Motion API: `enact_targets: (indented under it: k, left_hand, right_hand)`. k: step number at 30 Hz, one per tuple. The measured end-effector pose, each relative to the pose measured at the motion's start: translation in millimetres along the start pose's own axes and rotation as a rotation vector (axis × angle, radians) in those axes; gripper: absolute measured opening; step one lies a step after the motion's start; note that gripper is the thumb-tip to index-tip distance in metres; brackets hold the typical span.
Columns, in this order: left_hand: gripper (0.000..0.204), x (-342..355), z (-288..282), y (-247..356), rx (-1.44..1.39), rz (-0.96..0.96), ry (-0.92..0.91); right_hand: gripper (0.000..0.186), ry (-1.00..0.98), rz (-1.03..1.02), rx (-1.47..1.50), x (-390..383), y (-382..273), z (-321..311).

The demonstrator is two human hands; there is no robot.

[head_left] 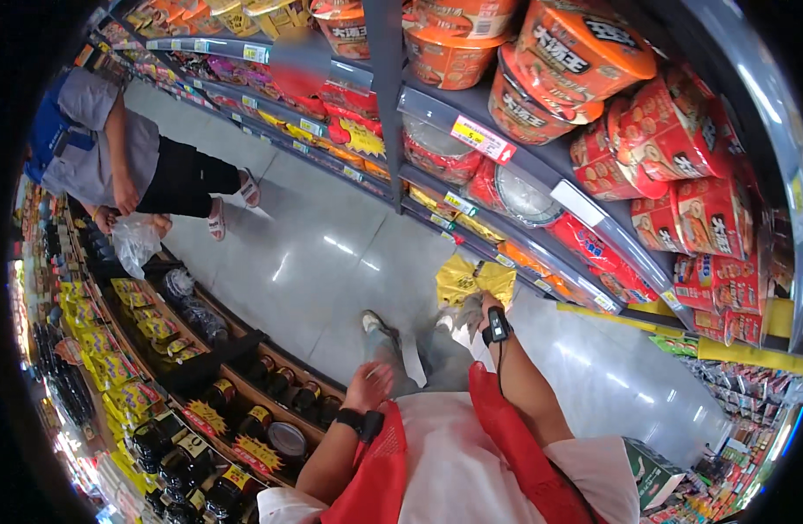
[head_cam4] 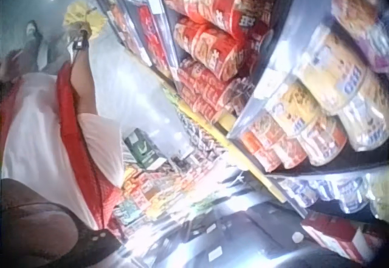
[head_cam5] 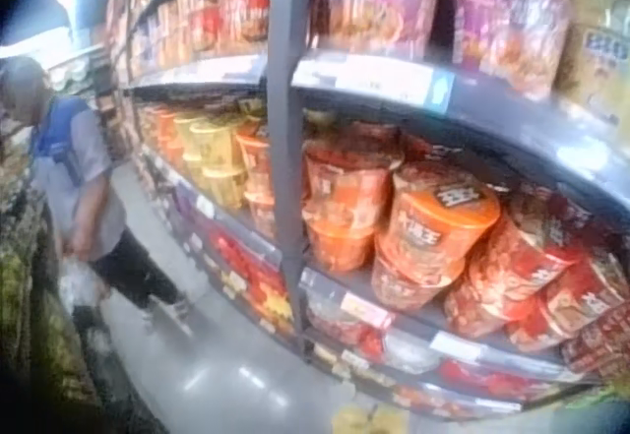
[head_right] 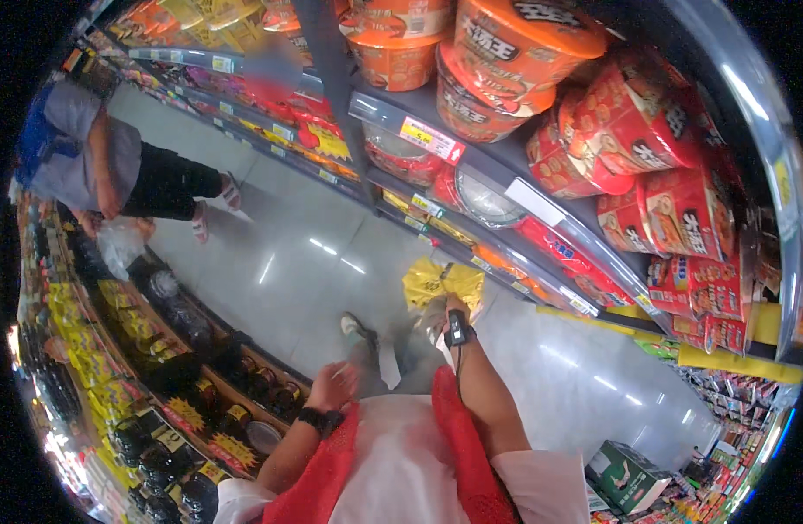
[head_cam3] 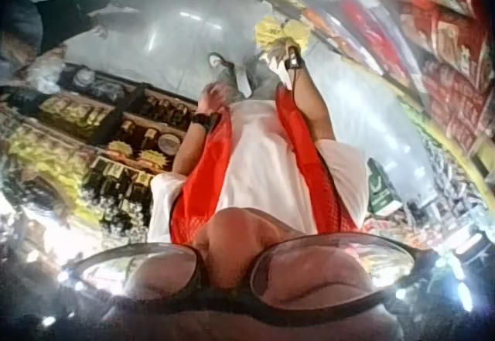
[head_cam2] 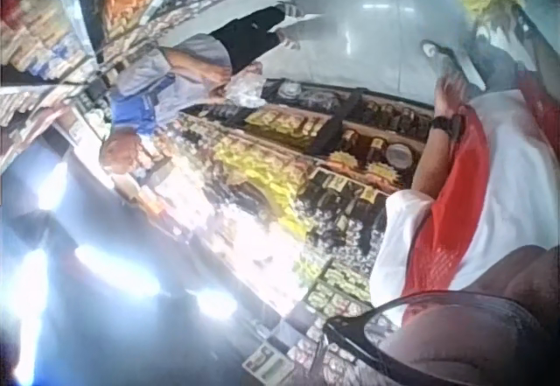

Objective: Stocking and organizing packs of instant noodles on supermarket shelves.

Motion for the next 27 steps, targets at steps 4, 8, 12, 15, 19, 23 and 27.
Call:
enact_targets:
  k: [4,8,12,15,19,23,27]
  left_hand:
    - [0.031,-5.7,-48.6,1.1,-0.052,0.007,0.128]
    - [0.031,1.2,-75.1,-10.7,-0.036,-0.053,0.146]
    - [0.029,3.6,-98.0,-16.2,-0.097,-0.094,0.174]
    - [0.027,3.2,-119.7,-9.5,-0.096,-0.079,0.188]
    - [0.023,4.2,-121.5,12.4,-0.062,-0.052,0.238]
    - [0.023,-6.9,-150.7,21.1,-0.169,-0.041,0.251]
    - [0.027,11.6,-164.5,6.1,-0.109,-0.163,0.277]
  right_hand:
    - [0.034,-0.046,0.116,0.140,62.8,13.8,6.3]
    - [0.042,-0.046,0.034,0.061,111.9,-3.4,-21.6]
    - [0.044,-0.102,-0.036,0.127,108.9,-19.6,-11.2]
    - [0.044,-0.123,-0.066,0.108,89.4,-34.4,11.5]
    - [0.040,-0.194,-0.051,0.059,111.3,-44.8,7.2]
    - [0.056,-0.155,-0.259,-0.140,118.6,-45.3,9.6]
    - [0.069,-0.185,-0.222,-0.147,132.9,-44.2,-20.0]
Point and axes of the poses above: each hand's wrist, its own x-axis towards the middle knuckle, its own z-axis out of the palm, y = z × x, the point moved 10 cm from there along x, towards the middle knuckle, and after that the axes turned 7 degrees about -x, right-handed, at the moved point
